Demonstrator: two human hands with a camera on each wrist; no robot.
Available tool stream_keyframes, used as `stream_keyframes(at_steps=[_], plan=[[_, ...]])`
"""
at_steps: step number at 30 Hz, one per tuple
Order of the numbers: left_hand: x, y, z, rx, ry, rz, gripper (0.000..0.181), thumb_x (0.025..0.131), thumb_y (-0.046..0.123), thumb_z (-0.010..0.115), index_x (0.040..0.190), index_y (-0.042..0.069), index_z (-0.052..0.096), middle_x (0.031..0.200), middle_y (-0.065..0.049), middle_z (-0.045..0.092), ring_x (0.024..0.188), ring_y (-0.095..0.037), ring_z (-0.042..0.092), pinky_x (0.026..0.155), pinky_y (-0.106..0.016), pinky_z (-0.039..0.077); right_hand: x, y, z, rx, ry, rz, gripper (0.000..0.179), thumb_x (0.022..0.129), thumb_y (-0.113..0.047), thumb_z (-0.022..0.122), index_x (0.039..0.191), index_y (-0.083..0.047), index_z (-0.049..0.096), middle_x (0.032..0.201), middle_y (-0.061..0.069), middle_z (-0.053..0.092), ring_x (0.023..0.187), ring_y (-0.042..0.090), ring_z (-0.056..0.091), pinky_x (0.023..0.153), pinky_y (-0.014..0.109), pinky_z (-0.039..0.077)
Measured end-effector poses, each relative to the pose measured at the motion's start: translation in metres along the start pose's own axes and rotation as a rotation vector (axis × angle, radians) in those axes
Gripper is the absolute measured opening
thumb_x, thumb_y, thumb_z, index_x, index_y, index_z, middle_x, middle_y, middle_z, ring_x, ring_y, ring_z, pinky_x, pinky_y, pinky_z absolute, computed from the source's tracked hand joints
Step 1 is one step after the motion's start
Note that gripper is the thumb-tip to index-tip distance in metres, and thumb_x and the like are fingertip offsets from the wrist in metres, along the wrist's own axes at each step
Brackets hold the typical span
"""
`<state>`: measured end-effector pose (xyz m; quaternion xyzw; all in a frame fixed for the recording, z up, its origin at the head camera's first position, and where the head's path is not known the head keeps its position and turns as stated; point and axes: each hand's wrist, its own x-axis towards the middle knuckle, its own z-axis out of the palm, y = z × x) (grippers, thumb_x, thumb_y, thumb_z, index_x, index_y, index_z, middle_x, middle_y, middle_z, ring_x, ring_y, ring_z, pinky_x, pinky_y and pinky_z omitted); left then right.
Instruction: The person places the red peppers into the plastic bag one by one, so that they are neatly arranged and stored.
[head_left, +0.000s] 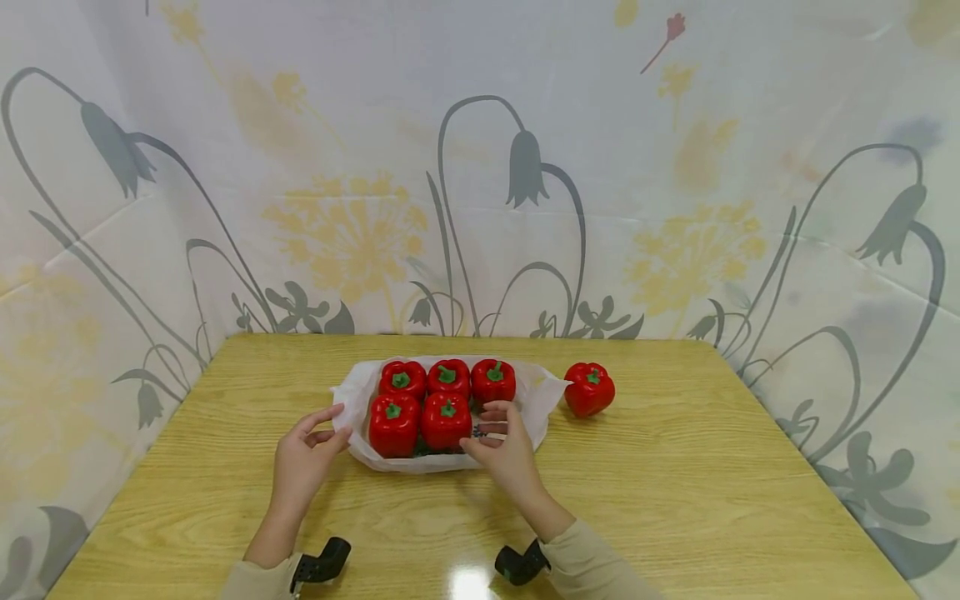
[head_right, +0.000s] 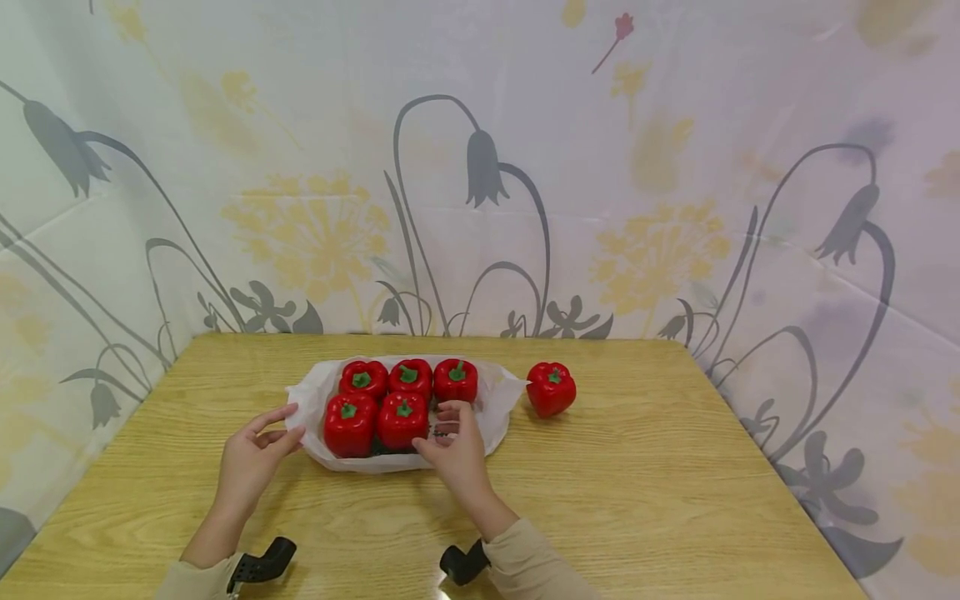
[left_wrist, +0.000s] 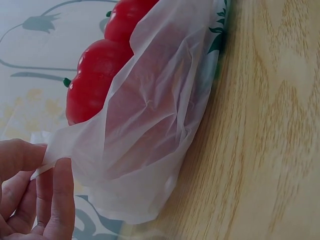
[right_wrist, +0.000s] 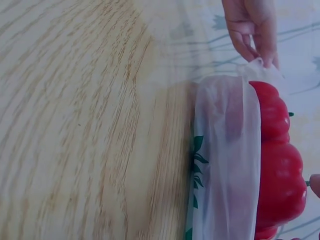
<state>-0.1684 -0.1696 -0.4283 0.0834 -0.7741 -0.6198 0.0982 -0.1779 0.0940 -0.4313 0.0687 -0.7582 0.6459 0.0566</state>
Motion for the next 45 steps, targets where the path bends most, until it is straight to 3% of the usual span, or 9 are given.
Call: stream_keyframes(at_steps=[10, 26, 30, 37, 45], plan=[[-0.001, 0.003, 0.001, -0.003, 0.006, 0.003, 0.037, 0.085, 0.008, 0.068, 0.121, 0.001, 0.06, 0.124, -0.012, 0.053, 0.076, 0.002, 0.058, 0.066, -0.024, 0.053, -0.005, -0.001, -0.009, 0.033, 0.08, -0.019, 0.049, 0.077, 0.003, 0.072, 0.117, 0.005, 0.044, 0.112, 0.026, 0.047, 0.099, 0.041, 0.05, 0.085, 0.046, 0.048], [0.0, 0.001, 0.001, 0.013, 0.012, 0.0, 0.037, 0.085, 0.006, 0.068, 0.12, 0.002, 0.06, 0.123, -0.011, 0.054, 0.075, 0.001, 0.059, 0.066, -0.024, 0.053, -0.004, 0.005, -0.03, 0.017, 0.218, -0.025, 0.043, 0.076, 0.008, 0.071, 0.113, 0.006, 0.048, 0.108, 0.025, 0.05, 0.096, 0.039, 0.054, 0.082, 0.033, 0.05], [0.0, 0.001, 0.001, 0.008, 0.007, -0.004, 0.037, 0.085, 0.006, 0.067, 0.121, 0.002, 0.06, 0.124, -0.011, 0.054, 0.075, 0.002, 0.058, 0.067, -0.024, 0.053, -0.003, 0.007, -0.035, 0.021, 0.243, -0.035, 0.043, 0.075, 0.01, 0.071, 0.111, 0.007, 0.048, 0.107, 0.026, 0.05, 0.096, 0.043, 0.053, 0.081, 0.032, 0.051], [0.0, 0.001, 0.002, -0.003, 0.011, 0.0, 0.037, 0.085, 0.006, 0.068, 0.12, 0.001, 0.06, 0.123, -0.011, 0.054, 0.076, 0.001, 0.058, 0.068, -0.023, 0.053, -0.004, 0.009, -0.046, 0.009, 0.264, -0.03, 0.044, 0.077, 0.008, 0.07, 0.114, 0.006, 0.046, 0.108, 0.022, 0.051, 0.097, 0.038, 0.053, 0.082, 0.037, 0.05], [-0.002, 0.001, 0.002, -0.045, 0.009, -0.001, 0.037, 0.085, 0.005, 0.068, 0.12, -0.001, 0.06, 0.119, -0.014, 0.054, 0.073, 0.0, 0.06, 0.066, -0.021, 0.052, -0.006, 0.01, -0.059, 0.006, 0.305, -0.036, 0.045, 0.077, 0.008, 0.071, 0.114, 0.006, 0.046, 0.106, 0.021, 0.051, 0.095, 0.033, 0.053, 0.077, 0.022, 0.048]])
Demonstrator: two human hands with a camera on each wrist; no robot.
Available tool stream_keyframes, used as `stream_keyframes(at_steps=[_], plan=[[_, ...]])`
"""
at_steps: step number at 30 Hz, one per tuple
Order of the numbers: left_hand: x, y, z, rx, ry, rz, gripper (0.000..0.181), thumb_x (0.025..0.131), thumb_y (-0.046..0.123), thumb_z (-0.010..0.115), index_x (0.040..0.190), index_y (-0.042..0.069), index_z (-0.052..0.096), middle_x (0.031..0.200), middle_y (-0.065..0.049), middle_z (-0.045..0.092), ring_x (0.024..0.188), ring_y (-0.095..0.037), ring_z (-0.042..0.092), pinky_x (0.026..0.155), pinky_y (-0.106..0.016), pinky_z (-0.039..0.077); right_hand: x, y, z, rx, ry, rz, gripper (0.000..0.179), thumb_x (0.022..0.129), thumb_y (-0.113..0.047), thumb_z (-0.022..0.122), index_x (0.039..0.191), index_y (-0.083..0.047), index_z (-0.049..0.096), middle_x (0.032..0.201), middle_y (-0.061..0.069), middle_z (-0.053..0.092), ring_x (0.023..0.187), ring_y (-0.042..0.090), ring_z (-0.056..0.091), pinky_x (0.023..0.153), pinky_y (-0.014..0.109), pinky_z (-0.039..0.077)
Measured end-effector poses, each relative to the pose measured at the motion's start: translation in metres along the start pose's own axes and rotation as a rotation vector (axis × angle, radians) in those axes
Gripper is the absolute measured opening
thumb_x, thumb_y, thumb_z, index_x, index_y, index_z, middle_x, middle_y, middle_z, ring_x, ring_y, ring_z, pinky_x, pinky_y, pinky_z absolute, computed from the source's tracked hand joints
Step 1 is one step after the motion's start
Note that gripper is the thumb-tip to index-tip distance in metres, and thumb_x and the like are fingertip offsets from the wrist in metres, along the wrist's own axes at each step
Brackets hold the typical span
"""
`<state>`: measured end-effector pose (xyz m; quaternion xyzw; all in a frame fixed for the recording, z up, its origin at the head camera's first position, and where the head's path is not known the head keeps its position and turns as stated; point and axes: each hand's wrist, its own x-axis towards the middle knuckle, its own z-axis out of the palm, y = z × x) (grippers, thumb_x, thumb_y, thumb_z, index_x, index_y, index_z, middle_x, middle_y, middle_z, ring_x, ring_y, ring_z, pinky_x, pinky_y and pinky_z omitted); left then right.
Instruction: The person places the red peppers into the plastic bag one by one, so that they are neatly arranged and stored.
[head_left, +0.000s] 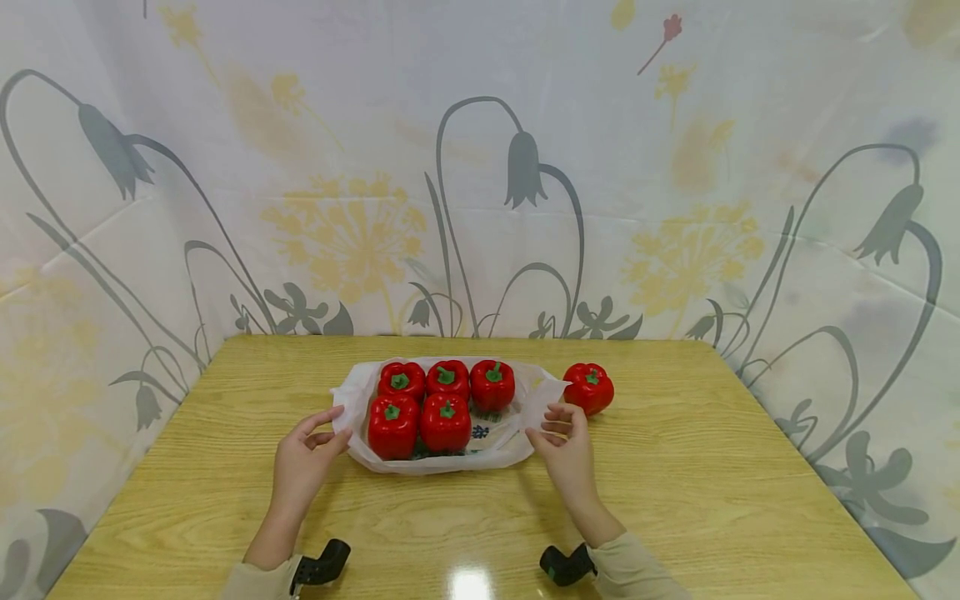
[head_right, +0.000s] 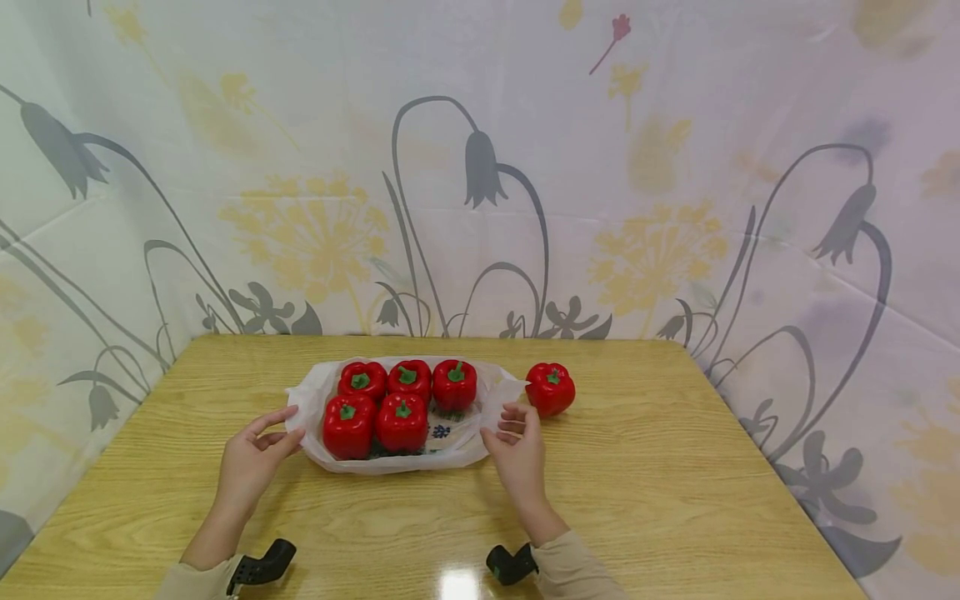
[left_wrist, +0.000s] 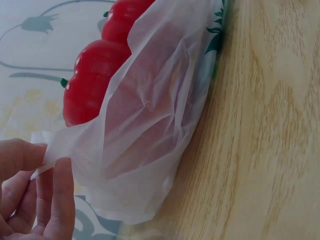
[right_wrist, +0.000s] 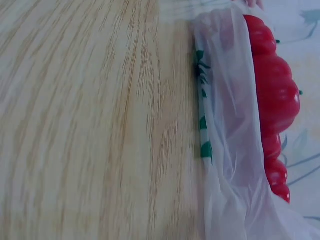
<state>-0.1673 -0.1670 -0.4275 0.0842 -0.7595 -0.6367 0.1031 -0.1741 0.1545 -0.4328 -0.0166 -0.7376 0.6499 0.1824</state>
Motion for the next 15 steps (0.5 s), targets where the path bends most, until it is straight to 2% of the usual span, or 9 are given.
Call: stream_keyframes(at_steps=[8, 15], plan=[[0.0, 0.0, 0.0, 0.011, -0.001, 0.003, 0.038, 0.085, 0.005, 0.068, 0.121, -0.001, 0.06, 0.121, -0.013, 0.054, 0.073, 0.001, 0.059, 0.066, -0.021, 0.052, 0.005, 0.004, -0.012, -0.025, 0.04, 0.001, 0.045, 0.076, 0.008, 0.071, 0.113, 0.007, 0.046, 0.106, 0.022, 0.05, 0.096, 0.036, 0.052, 0.077, 0.02, 0.047], [0.0, 0.0, 0.0, 0.014, 0.003, 0.009, 0.037, 0.084, 0.004, 0.068, 0.12, 0.0, 0.06, 0.12, -0.014, 0.054, 0.072, 0.001, 0.059, 0.063, -0.02, 0.051, 0.01, 0.005, -0.02, -0.038, 0.09, 0.013, 0.044, 0.075, 0.009, 0.071, 0.112, 0.008, 0.046, 0.105, 0.023, 0.05, 0.091, 0.025, 0.054, 0.073, 0.016, 0.046]])
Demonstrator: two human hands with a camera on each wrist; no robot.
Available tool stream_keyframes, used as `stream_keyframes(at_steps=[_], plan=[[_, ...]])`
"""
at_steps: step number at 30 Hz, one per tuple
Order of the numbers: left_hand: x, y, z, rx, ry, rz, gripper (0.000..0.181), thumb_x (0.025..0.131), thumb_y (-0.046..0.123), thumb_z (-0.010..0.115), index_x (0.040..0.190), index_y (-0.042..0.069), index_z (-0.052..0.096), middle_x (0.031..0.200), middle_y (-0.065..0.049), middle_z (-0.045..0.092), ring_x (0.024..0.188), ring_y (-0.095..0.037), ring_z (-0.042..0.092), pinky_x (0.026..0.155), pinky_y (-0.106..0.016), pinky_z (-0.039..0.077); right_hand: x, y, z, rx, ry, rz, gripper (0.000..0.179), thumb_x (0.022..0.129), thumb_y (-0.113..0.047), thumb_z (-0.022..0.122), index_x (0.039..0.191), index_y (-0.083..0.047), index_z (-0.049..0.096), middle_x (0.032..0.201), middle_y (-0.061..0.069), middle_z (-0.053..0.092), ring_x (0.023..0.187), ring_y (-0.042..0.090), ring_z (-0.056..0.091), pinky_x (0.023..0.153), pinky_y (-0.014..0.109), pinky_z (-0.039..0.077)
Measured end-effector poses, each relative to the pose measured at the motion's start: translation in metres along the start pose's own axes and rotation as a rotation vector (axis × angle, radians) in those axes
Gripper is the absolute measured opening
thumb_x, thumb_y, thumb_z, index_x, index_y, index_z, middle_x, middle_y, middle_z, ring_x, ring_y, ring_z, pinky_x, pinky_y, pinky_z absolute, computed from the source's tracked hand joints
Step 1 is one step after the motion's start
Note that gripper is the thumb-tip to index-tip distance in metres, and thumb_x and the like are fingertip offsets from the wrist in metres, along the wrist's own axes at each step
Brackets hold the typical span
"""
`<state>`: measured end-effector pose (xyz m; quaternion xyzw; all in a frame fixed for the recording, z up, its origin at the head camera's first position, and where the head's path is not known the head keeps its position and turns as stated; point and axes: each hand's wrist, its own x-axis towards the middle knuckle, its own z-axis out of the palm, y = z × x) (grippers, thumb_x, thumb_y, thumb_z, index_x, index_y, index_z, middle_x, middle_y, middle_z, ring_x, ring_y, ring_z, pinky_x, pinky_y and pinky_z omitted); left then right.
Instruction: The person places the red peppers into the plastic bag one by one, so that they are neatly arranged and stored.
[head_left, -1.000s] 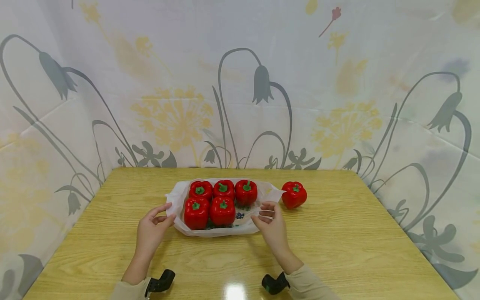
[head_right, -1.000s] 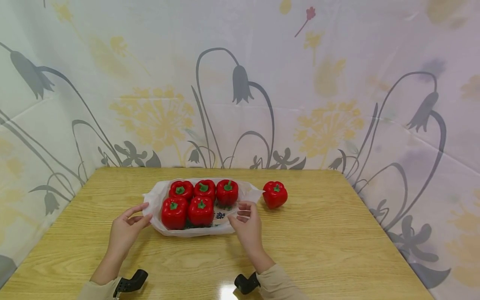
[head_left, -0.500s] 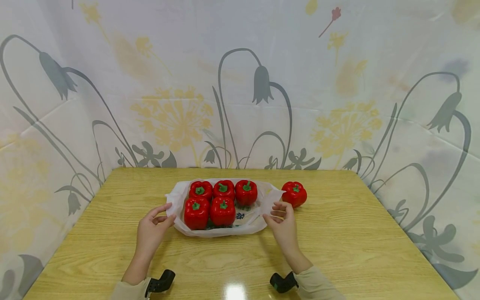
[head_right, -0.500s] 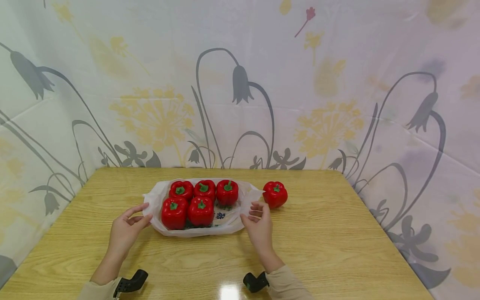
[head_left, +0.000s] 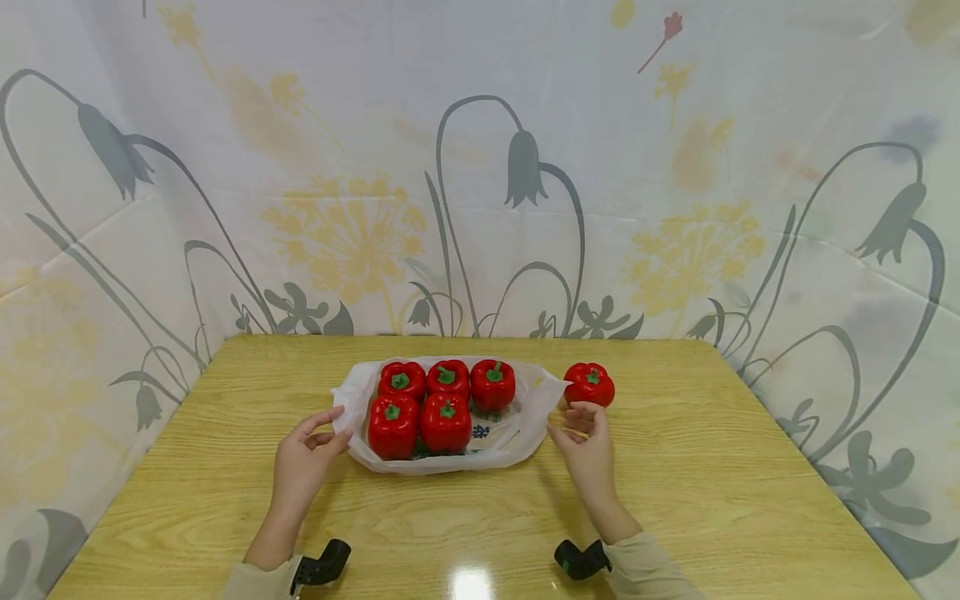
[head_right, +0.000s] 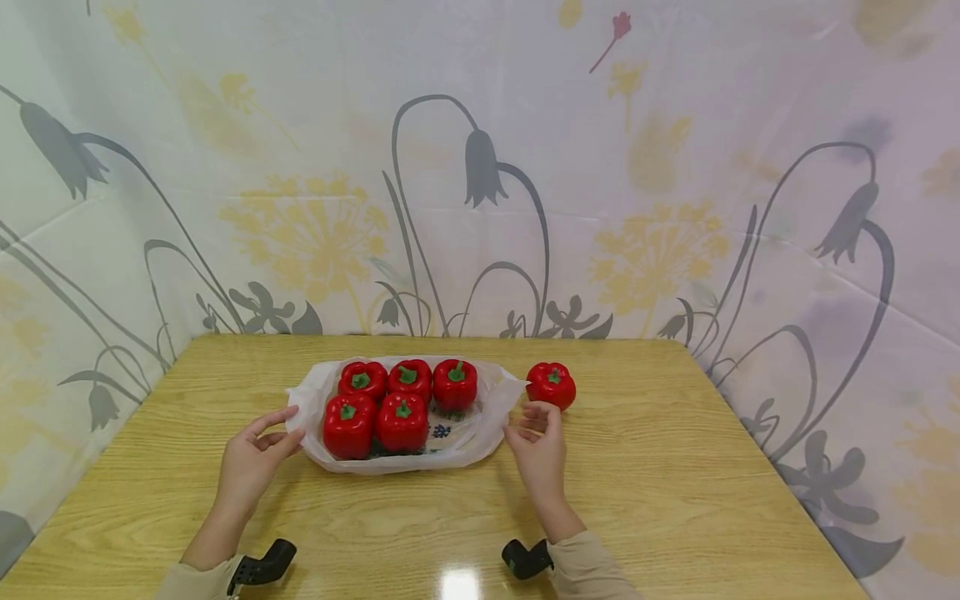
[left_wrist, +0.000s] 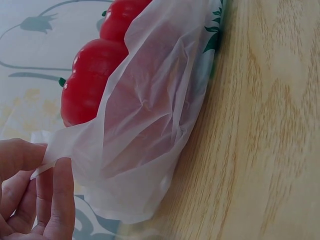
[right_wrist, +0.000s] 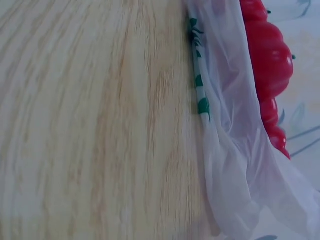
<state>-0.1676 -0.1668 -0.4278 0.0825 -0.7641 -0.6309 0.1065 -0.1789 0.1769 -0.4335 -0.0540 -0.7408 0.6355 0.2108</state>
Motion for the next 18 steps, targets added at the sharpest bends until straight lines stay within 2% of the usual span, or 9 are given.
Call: stream_keyframes(at_steps=[3, 8, 18], plan=[[0.0, -0.001, 0.0, -0.008, -0.003, 0.001, 0.037, 0.084, 0.003, 0.068, 0.12, -0.001, 0.06, 0.121, -0.013, 0.054, 0.073, 0.001, 0.059, 0.065, -0.02, 0.052, 0.002, 0.002, -0.003, -0.021, 0.016, -0.007, 0.044, 0.075, 0.007, 0.072, 0.111, 0.007, 0.047, 0.104, 0.022, 0.051, 0.09, 0.024, 0.054, 0.072, 0.015, 0.046], [0.001, -0.001, 0.0, -0.008, -0.002, 0.0, 0.037, 0.084, 0.003, 0.068, 0.12, -0.001, 0.06, 0.121, -0.013, 0.054, 0.074, 0.0, 0.059, 0.067, -0.023, 0.053, 0.008, 0.006, -0.008, -0.032, 0.045, -0.028, 0.044, 0.076, 0.007, 0.072, 0.112, 0.007, 0.047, 0.103, 0.022, 0.051, 0.091, 0.032, 0.054, 0.072, 0.013, 0.045], [0.001, -0.002, 0.0, -0.015, -0.001, -0.005, 0.038, 0.084, 0.005, 0.068, 0.121, -0.001, 0.06, 0.121, -0.013, 0.053, 0.074, 0.0, 0.059, 0.066, -0.022, 0.052, 0.02, 0.01, -0.018, -0.064, 0.093, -0.039, 0.044, 0.078, 0.003, 0.072, 0.112, 0.007, 0.044, 0.103, 0.02, 0.05, 0.093, 0.035, 0.051, 0.072, 0.011, 0.043]])
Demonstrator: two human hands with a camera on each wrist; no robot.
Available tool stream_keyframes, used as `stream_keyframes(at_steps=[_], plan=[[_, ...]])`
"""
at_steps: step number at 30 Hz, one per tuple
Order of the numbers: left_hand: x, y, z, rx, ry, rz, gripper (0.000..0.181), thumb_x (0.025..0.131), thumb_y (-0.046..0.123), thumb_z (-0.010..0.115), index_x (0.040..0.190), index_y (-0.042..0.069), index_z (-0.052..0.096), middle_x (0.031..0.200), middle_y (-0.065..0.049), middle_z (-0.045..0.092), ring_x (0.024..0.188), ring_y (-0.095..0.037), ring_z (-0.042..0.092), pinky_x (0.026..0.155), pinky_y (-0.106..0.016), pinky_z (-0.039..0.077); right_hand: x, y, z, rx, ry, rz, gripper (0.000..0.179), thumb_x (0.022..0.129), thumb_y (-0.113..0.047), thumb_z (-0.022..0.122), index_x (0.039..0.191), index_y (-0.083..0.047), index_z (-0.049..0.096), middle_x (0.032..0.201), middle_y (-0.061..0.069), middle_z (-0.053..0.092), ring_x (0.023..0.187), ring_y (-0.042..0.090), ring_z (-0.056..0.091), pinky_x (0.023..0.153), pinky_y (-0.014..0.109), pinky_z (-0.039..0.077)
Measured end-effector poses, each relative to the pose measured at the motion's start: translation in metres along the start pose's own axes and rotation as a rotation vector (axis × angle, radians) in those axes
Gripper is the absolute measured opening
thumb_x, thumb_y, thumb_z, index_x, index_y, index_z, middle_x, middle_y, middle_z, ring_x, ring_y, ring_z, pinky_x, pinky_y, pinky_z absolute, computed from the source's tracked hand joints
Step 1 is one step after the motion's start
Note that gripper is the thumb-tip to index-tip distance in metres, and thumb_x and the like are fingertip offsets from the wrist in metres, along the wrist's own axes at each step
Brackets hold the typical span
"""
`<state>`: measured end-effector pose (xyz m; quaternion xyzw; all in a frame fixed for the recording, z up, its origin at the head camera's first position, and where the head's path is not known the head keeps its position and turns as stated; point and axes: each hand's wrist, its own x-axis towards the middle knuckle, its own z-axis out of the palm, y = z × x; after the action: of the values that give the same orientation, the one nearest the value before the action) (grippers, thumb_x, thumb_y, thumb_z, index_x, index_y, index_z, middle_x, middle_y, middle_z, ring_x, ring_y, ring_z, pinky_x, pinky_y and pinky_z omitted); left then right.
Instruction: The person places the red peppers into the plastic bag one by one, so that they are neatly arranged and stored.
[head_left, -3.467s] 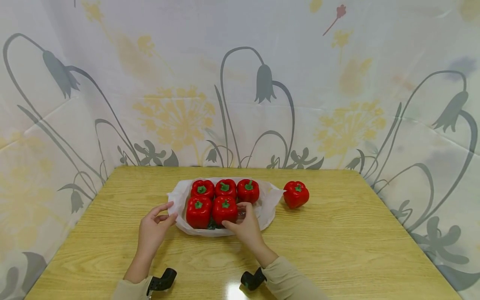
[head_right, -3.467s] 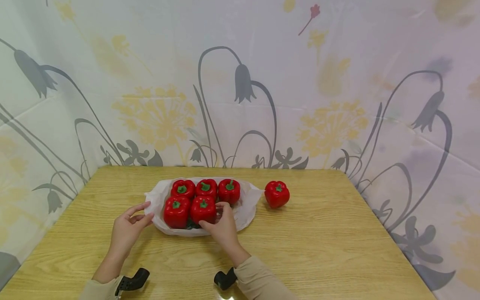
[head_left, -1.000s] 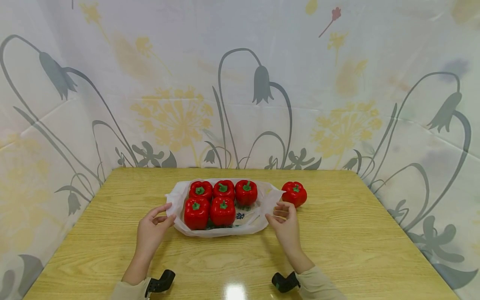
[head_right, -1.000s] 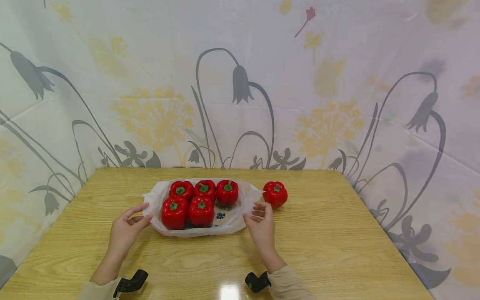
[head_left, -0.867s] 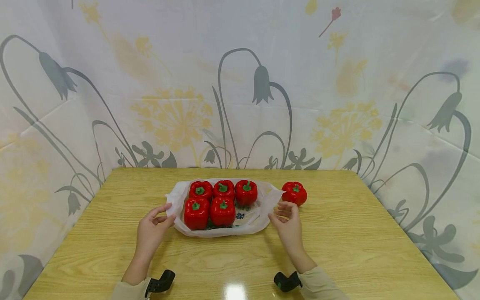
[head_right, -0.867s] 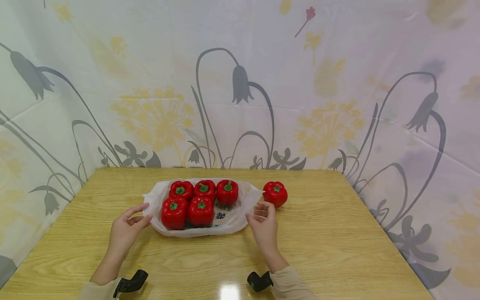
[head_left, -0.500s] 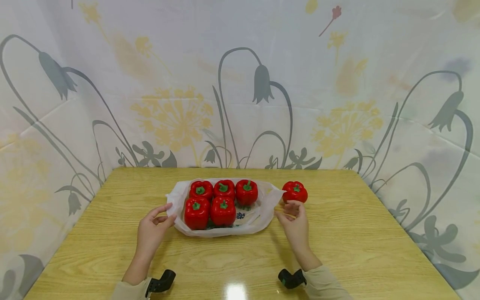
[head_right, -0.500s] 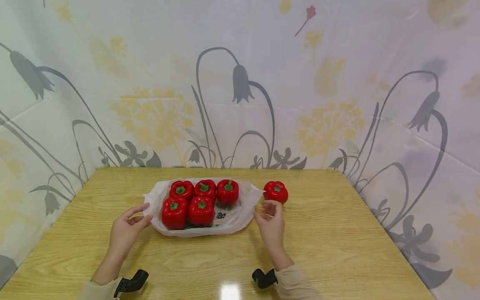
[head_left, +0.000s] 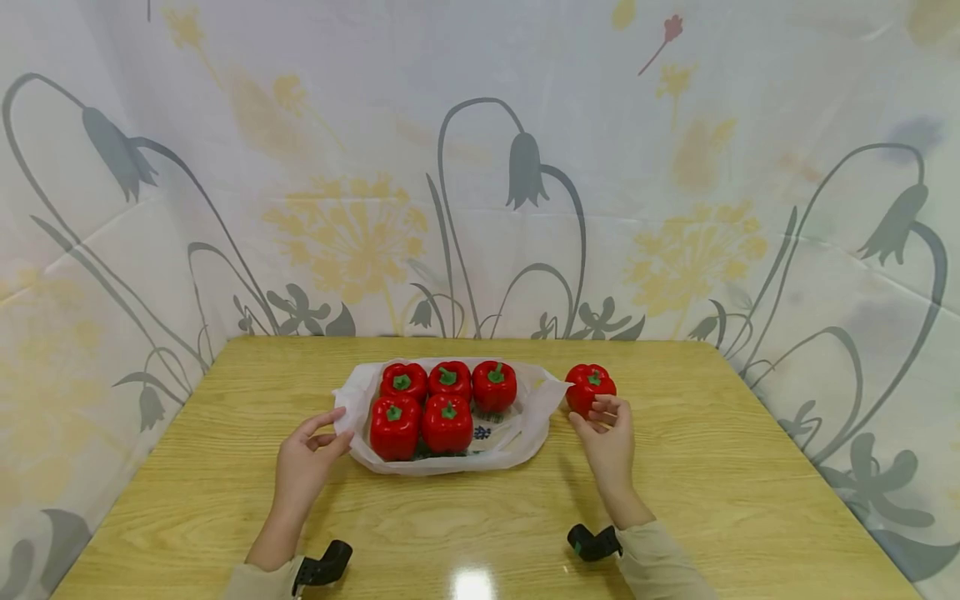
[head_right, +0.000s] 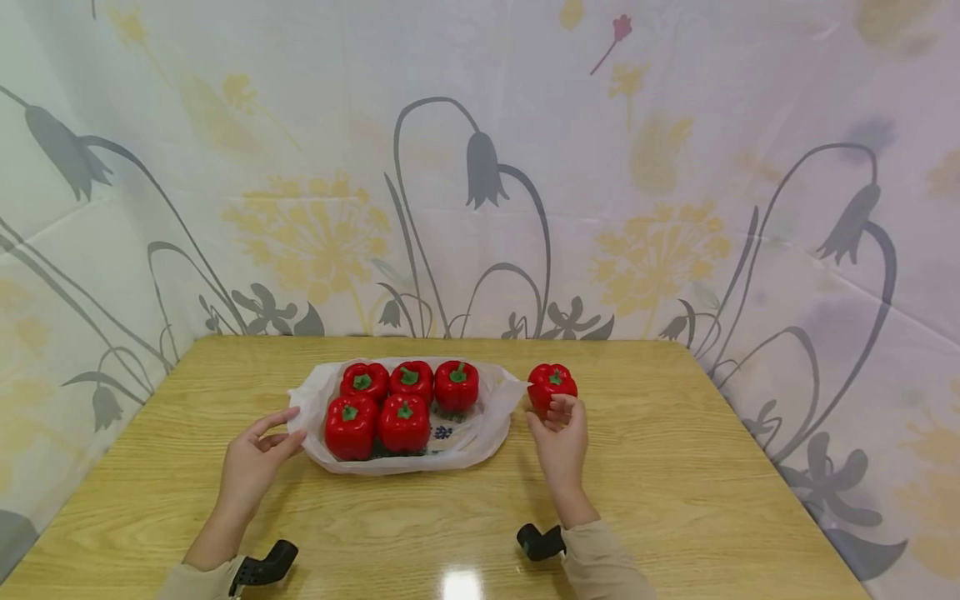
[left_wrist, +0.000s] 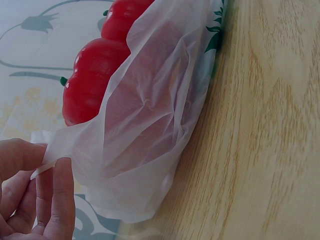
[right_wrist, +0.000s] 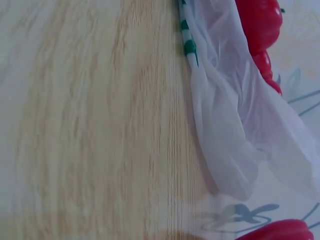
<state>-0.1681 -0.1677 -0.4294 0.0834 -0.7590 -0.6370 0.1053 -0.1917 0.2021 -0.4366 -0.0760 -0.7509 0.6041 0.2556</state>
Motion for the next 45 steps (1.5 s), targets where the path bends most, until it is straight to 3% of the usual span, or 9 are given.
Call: stream_keyframes(at_steps=[14, 21, 28, 36, 45], plan=[[-0.001, 0.001, -0.001, 0.015, 0.004, -0.004, 0.037, 0.084, 0.004, 0.068, 0.12, -0.001, 0.06, 0.122, -0.014, 0.054, 0.074, 0.001, 0.059, 0.066, -0.02, 0.052, 0.018, 0.013, -0.011, -0.061, 0.064, 0.019, 0.047, 0.078, 0.0, 0.071, 0.115, 0.007, 0.043, 0.11, 0.018, 0.045, 0.098, 0.034, 0.047, 0.069, 0.008, 0.04], [0.0, 0.002, -0.001, 0.022, 0.0, -0.01, 0.038, 0.085, 0.006, 0.068, 0.121, 0.0, 0.059, 0.123, -0.013, 0.054, 0.075, 0.001, 0.058, 0.067, -0.021, 0.052, 0.027, 0.014, -0.013, -0.105, 0.054, 0.06, 0.053, 0.078, -0.002, 0.072, 0.12, 0.007, 0.04, 0.116, 0.021, 0.04, 0.102, 0.033, 0.043, 0.081, 0.033, 0.042], [0.0, 0.003, -0.001, 0.03, -0.006, -0.018, 0.038, 0.085, 0.008, 0.068, 0.121, 0.001, 0.059, 0.123, -0.012, 0.053, 0.074, 0.002, 0.058, 0.066, -0.022, 0.052, 0.033, 0.015, -0.013, -0.157, 0.015, 0.108, 0.06, 0.078, -0.007, 0.074, 0.124, 0.006, 0.038, 0.12, 0.021, 0.036, 0.107, 0.035, 0.04, 0.075, 0.019, 0.04], [-0.001, 0.004, -0.002, 0.023, -0.005, -0.02, 0.038, 0.085, 0.007, 0.068, 0.121, 0.0, 0.059, 0.123, -0.012, 0.053, 0.074, 0.001, 0.058, 0.066, -0.023, 0.053, 0.043, 0.022, -0.01, -0.185, -0.037, 0.144, 0.07, 0.077, -0.011, 0.076, 0.13, 0.003, 0.034, 0.126, 0.023, 0.033, 0.111, 0.038, 0.038, 0.089, 0.043, 0.04], [-0.002, 0.006, -0.002, 0.026, -0.005, -0.023, 0.038, 0.085, 0.008, 0.068, 0.121, 0.0, 0.059, 0.122, -0.013, 0.052, 0.073, 0.002, 0.058, 0.066, -0.023, 0.053, 0.046, 0.027, -0.007, -0.175, -0.036, 0.149, 0.07, 0.077, -0.008, 0.075, 0.13, 0.005, 0.031, 0.126, 0.026, 0.033, 0.111, 0.04, 0.037, 0.091, 0.046, 0.039]])
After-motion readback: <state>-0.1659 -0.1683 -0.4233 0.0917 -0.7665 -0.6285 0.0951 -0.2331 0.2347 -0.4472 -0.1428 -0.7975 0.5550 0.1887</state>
